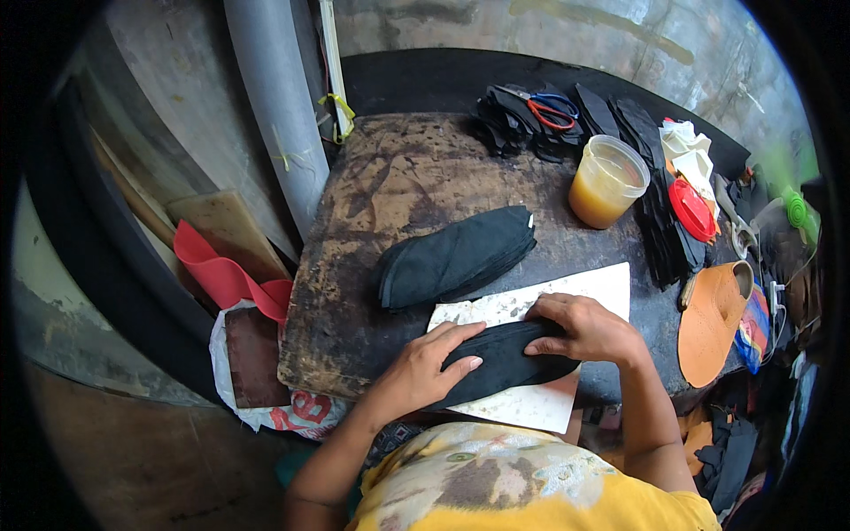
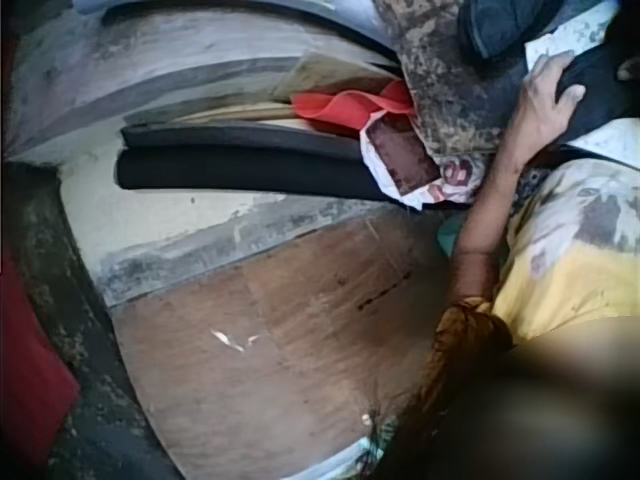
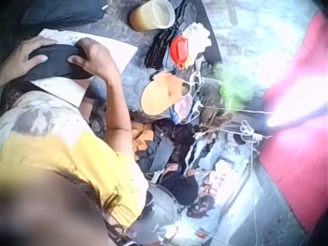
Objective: The person opens a container of yellow liquid and uses a small brush to apply it to black shoe sole pieces on a white board. They handle several pieces one at a time, applying the liquid to each surface and placing them on the table.
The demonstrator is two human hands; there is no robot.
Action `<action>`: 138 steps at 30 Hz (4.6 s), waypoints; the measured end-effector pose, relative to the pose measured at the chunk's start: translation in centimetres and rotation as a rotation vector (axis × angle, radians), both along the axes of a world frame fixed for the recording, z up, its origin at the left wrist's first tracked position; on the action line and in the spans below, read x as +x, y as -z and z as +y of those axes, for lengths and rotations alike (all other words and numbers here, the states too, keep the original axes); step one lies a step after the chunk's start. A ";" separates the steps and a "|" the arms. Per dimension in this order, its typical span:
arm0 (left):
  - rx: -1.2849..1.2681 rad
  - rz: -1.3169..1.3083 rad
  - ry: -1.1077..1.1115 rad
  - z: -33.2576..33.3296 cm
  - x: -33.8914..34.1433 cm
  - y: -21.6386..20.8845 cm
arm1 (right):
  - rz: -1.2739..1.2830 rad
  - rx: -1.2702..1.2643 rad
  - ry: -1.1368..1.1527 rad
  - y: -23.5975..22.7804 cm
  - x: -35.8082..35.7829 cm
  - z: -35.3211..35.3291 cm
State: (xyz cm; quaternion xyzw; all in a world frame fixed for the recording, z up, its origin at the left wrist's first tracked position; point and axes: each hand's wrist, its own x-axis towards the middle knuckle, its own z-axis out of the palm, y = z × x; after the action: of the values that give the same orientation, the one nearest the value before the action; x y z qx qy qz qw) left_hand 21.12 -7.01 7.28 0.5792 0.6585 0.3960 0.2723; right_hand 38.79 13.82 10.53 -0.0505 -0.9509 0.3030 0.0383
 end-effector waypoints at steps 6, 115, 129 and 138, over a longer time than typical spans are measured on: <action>-0.024 0.354 0.020 -2.1 0.9 -0.3 | -0.226 -0.314 0.150 -1.6 0.2 0.2; 0.085 0.528 -0.222 -2.5 3.8 2.9 | -0.162 0.252 -0.043 1.8 1.8 0.6; -0.004 0.699 -0.271 0.0 4.2 1.9 | -0.522 0.007 0.053 -0.7 -0.6 4.7; -0.046 0.661 -0.111 1.2 3.1 0.3 | -0.397 -0.358 0.389 -3.3 1.6 2.4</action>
State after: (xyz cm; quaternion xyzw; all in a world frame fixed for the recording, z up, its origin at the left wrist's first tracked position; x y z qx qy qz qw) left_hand 24.21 -5.86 7.02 0.6331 0.7505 0.1861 0.0348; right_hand 40.38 16.26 13.82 -0.2953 -0.8440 0.4364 -0.0999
